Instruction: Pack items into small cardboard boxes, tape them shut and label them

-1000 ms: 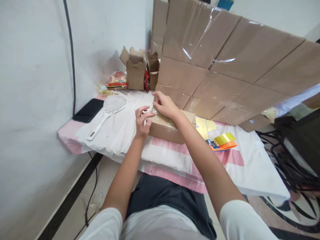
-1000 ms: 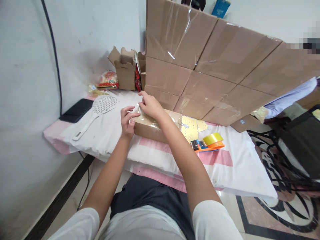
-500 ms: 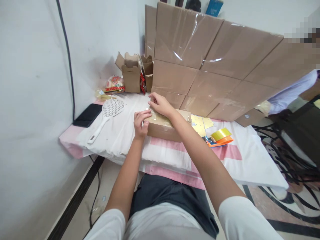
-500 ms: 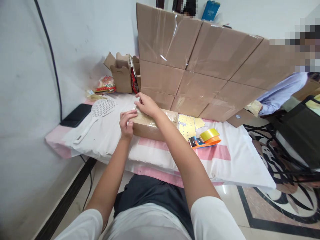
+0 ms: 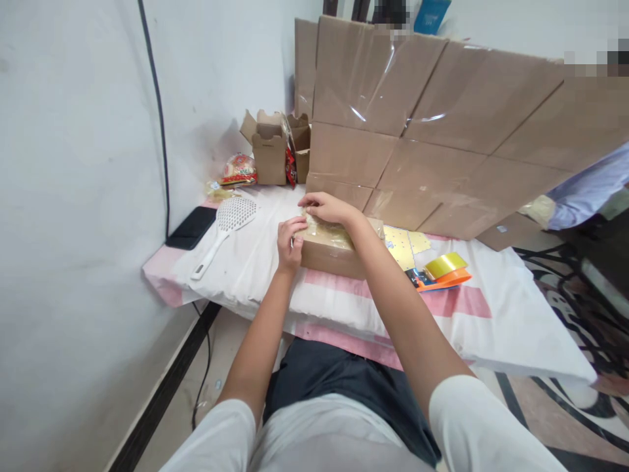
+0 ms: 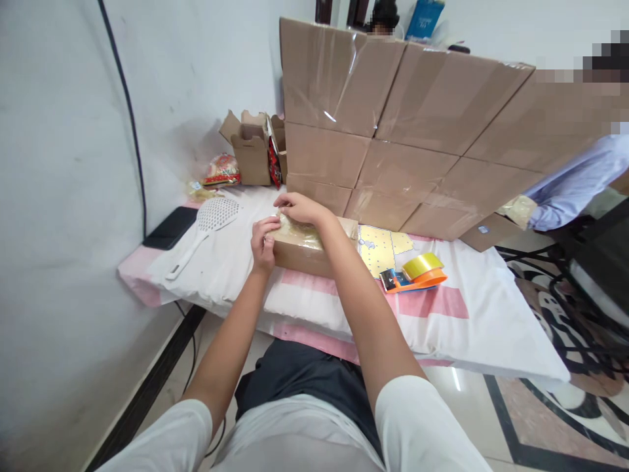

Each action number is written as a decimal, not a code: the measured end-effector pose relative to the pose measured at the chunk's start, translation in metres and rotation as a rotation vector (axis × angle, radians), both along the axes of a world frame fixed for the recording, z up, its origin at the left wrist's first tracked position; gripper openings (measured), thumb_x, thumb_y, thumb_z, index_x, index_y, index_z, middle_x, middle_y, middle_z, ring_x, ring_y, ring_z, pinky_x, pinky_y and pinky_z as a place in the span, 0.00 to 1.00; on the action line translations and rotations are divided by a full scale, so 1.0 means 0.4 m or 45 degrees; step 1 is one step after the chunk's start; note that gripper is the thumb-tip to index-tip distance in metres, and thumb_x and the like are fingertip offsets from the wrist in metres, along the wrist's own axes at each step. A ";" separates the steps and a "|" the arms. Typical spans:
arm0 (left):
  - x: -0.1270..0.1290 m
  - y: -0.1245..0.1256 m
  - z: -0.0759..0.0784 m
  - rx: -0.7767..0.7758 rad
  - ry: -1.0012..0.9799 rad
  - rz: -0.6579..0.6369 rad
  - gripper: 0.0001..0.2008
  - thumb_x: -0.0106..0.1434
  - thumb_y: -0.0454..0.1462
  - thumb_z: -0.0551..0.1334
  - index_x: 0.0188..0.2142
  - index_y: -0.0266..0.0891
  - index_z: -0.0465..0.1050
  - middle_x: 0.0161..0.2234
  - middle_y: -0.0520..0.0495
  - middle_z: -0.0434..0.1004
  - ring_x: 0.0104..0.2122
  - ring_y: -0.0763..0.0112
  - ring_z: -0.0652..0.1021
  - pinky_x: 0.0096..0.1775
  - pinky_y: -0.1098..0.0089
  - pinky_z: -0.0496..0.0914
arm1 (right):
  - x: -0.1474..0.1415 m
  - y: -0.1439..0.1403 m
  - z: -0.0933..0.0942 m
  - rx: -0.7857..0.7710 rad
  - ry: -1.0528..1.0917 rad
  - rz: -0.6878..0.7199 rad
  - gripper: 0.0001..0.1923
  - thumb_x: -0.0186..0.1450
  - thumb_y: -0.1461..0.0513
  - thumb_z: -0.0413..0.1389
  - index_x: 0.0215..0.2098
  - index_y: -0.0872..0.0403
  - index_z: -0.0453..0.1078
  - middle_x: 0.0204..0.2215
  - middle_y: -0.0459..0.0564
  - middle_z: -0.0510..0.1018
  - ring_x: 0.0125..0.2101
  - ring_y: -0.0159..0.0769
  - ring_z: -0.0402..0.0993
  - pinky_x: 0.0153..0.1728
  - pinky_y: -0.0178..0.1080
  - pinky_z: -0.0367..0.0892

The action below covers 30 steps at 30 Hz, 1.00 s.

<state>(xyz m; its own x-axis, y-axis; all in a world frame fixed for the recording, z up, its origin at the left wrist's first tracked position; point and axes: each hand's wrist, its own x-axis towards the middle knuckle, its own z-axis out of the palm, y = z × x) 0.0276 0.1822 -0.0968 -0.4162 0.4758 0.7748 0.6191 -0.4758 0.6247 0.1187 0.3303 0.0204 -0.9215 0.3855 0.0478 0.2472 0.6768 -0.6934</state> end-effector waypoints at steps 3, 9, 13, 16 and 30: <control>0.000 0.000 -0.003 -0.047 -0.010 0.027 0.29 0.73 0.57 0.45 0.44 0.41 0.75 0.51 0.37 0.79 0.54 0.55 0.77 0.57 0.52 0.68 | 0.010 0.000 0.013 -0.064 -0.026 0.065 0.19 0.65 0.63 0.59 0.55 0.58 0.74 0.55 0.59 0.79 0.53 0.44 0.76 0.60 0.49 0.69; 0.001 -0.008 -0.002 -0.047 -0.017 0.005 0.27 0.73 0.56 0.46 0.44 0.41 0.75 0.52 0.37 0.78 0.54 0.55 0.76 0.57 0.52 0.68 | 0.026 0.001 0.035 -0.084 -0.055 0.149 0.27 0.58 0.69 0.60 0.57 0.56 0.73 0.60 0.58 0.76 0.60 0.47 0.73 0.64 0.49 0.67; 0.002 -0.007 -0.003 -0.042 -0.043 -0.006 0.25 0.73 0.54 0.47 0.44 0.41 0.75 0.51 0.37 0.79 0.54 0.55 0.76 0.57 0.52 0.68 | 0.026 -0.001 0.030 -0.068 -0.031 0.105 0.24 0.58 0.70 0.60 0.54 0.56 0.75 0.57 0.59 0.79 0.57 0.46 0.76 0.62 0.49 0.69; 0.001 -0.003 -0.006 0.016 -0.051 -0.018 0.23 0.72 0.53 0.49 0.43 0.41 0.75 0.50 0.38 0.79 0.54 0.55 0.77 0.57 0.52 0.68 | 0.022 -0.001 0.019 -0.066 0.014 0.089 0.21 0.60 0.70 0.58 0.52 0.56 0.76 0.55 0.57 0.80 0.54 0.44 0.77 0.60 0.49 0.70; -0.013 0.012 -0.024 0.102 -0.095 -0.177 0.17 0.74 0.49 0.52 0.42 0.41 0.72 0.50 0.41 0.75 0.54 0.60 0.75 0.60 0.55 0.67 | 0.038 -0.005 0.056 -0.014 -0.367 -0.047 0.29 0.59 0.61 0.66 0.59 0.54 0.73 0.59 0.54 0.78 0.48 0.44 0.79 0.38 0.36 0.71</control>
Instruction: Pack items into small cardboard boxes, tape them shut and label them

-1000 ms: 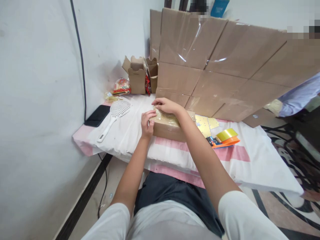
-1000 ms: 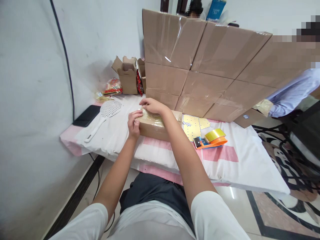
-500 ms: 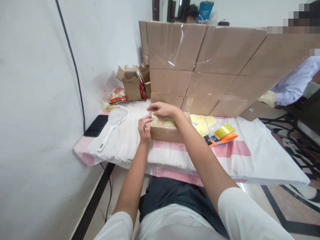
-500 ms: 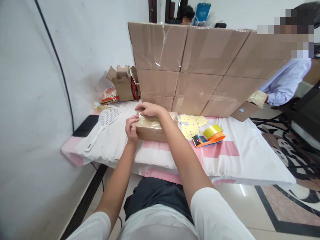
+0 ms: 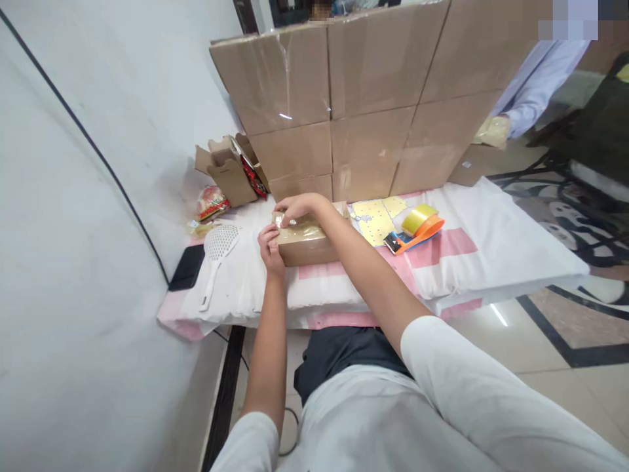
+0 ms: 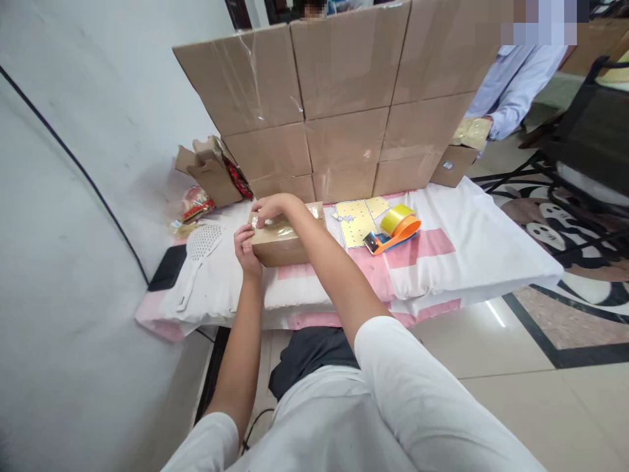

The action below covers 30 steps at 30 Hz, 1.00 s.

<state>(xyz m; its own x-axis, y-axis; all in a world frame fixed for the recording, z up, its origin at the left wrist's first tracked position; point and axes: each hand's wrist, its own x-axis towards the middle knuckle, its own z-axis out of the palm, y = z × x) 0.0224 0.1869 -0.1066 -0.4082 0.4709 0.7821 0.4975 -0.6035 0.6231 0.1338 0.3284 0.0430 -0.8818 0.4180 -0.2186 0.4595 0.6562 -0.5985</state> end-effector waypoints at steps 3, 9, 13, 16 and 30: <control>0.002 0.003 -0.005 0.021 -0.012 0.002 0.17 0.74 0.49 0.51 0.43 0.41 0.71 0.51 0.41 0.74 0.55 0.60 0.75 0.60 0.54 0.67 | 0.005 0.000 0.004 0.038 0.010 0.038 0.28 0.61 0.63 0.64 0.60 0.55 0.73 0.58 0.53 0.78 0.49 0.43 0.79 0.39 0.34 0.71; 0.009 0.003 0.000 0.013 0.012 0.069 0.18 0.74 0.50 0.50 0.43 0.41 0.70 0.50 0.40 0.75 0.53 0.58 0.76 0.59 0.53 0.68 | 0.011 0.011 -0.009 0.028 0.130 0.078 0.24 0.61 0.60 0.66 0.56 0.53 0.77 0.59 0.51 0.79 0.54 0.45 0.78 0.45 0.35 0.72; 0.013 0.001 0.004 0.054 -0.001 0.067 0.17 0.73 0.48 0.50 0.42 0.40 0.71 0.50 0.40 0.76 0.54 0.59 0.76 0.58 0.54 0.68 | 0.014 0.007 -0.015 0.065 0.194 0.071 0.26 0.57 0.64 0.68 0.55 0.54 0.77 0.58 0.52 0.79 0.53 0.44 0.78 0.47 0.35 0.72; 0.018 -0.014 0.016 -0.024 0.031 0.112 0.17 0.74 0.46 0.49 0.42 0.40 0.71 0.52 0.39 0.77 0.55 0.59 0.76 0.58 0.54 0.68 | 0.018 0.002 -0.019 0.040 0.235 0.077 0.22 0.58 0.68 0.65 0.52 0.54 0.78 0.52 0.51 0.82 0.48 0.41 0.80 0.45 0.34 0.72; -0.003 -0.141 0.058 -0.317 0.637 0.293 0.13 0.72 0.40 0.59 0.53 0.41 0.76 0.52 0.39 0.81 0.53 0.57 0.77 0.56 0.54 0.62 | 0.019 -0.026 -0.033 0.066 0.391 -0.045 0.19 0.60 0.70 0.62 0.49 0.55 0.76 0.48 0.50 0.82 0.44 0.38 0.78 0.45 0.34 0.72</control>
